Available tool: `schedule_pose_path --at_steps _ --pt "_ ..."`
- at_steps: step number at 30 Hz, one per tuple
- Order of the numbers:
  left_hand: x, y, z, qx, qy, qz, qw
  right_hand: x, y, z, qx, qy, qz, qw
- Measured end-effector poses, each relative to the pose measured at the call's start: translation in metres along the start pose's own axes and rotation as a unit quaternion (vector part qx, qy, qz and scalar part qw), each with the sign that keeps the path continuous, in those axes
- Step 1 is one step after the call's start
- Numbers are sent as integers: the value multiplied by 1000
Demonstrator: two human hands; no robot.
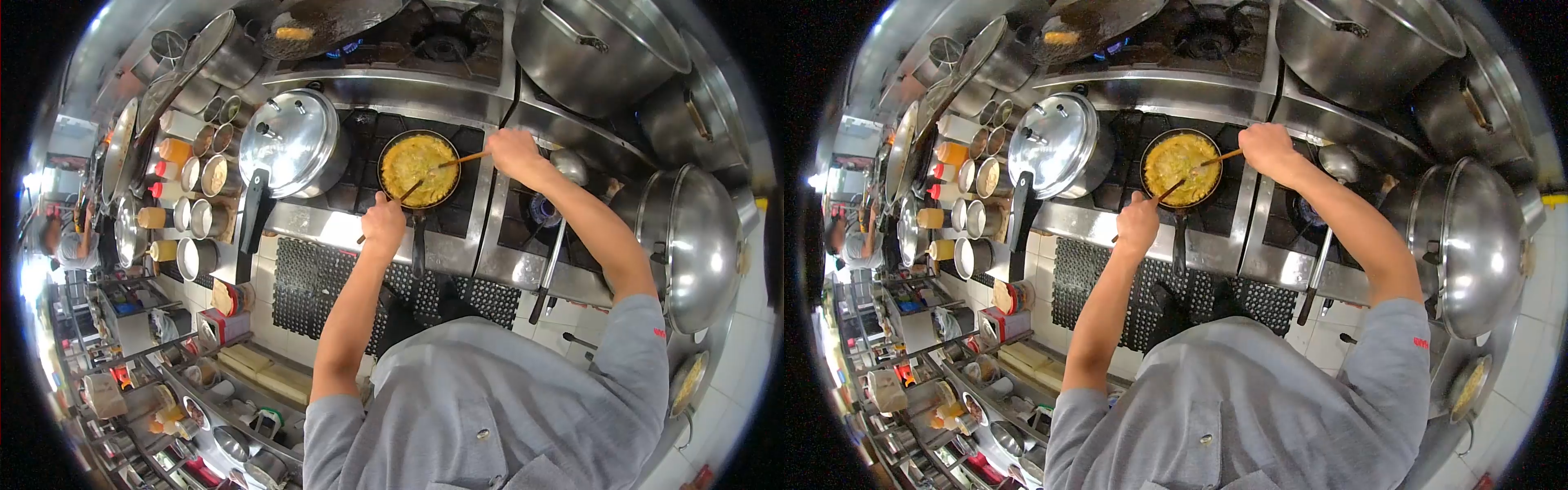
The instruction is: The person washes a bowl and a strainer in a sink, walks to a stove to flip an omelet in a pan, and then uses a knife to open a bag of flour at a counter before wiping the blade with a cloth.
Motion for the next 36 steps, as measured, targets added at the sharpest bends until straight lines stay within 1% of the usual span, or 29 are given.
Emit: schedule_pose_path --at_steps 2,3,6,7,8,10,11,12,13,14,15,16,18,20,22,24,26,27,29,30,32,33,34,35,36 --pt "-10 4 24 -10 -3 -4 1000 -1 0 13 -18 -12 8 1000" --pt "-15 -1 25 -25 0 -17 1000 -1 -4 4 -50 -17 22 998" --pt "-33 -21 16 -26 -7 -37 999 1 -13 -16 -31 15 1 999" --pt "-36 -24 17 -4 -15 -39 999 0 -13 -9 -44 19 4 999" --pt "-35 -24 21 -7 -16 -39 999 -2 -13 -1 -47 19 5 999" --pt "-33 -17 27 -5 -9 -10 1000 -8 -6 20 -71 -8 5 997" --pt "-35 -17 24 -1 -9 -11 1000 -4 -6 25 -41 18 24 999" --pt "-39 -15 17 14 -14 -30 999 -2 -6 14 -36 15 22 999" --pt "-42 -14 11 27 -19 -49 998 6 -6 5 -49 30 59 997" --pt "-42 -15 10 24 -20 -50 998 9 -10 3 -67 49 95 992" --pt "-38 -16 9 36 -29 -45 998 3 -17 -2 -42 57 79 994" --pt "-33 -16 8 51 -37 -40 997 -1 -21 4 -44 57 78 994" --pt "-28 -7 14 40 -29 -40 998 -8 -21 21 -22 54 55 997" --pt "-27 -6 28 27 -27 -56 998 -5 -24 34 -41 46 53 997" --pt "-21 -14 39 7 -26 -55 998 6 -27 35 -92 12 44 995" --pt "-9 -32 49 -51 -39 -4 998 18 -36 13 -115 -23 43 992" --pt "6 -51 37 -65 -39 15 997 23 -38 -9 -109 -21 47 993" --pt "17 -58 24 -60 -45 32 997 21 -39 -17 -111 -22 51 992" --pt "22 -57 28 -39 -58 56 996 9 -40 -19 -91 -36 8 995" --pt "24 -52 27 -37 -58 58 996 6 -39 -22 -89 -37 9 995" --pt "18 -41 46 -47 -55 54 996 7 -31 1 -86 -65 3 994" --pt "19 -42 48 -54 -55 50 996 13 -33 -1 -85 -67 3 994" --pt "23 -43 44 -50 -57 50 996 22 -33 -4 -102 -88 5 991" --pt "30 -49 37 -25 -68 63 995 28 -36 -8 -123 -106 8 987" --pt "35 -55 30 -4 -78 76 994 35 -41 -20 -103 -60 39 992"
Point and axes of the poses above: each hand's wrist, its own y-axis away from the middle knuckle, its own z-axis out of the back of the hand, x = y × z, the point moved 5 cm from there along -y, towards the middle knuckle, and after that the axes turned 3 degrees about -z, right-handed, at the moved point
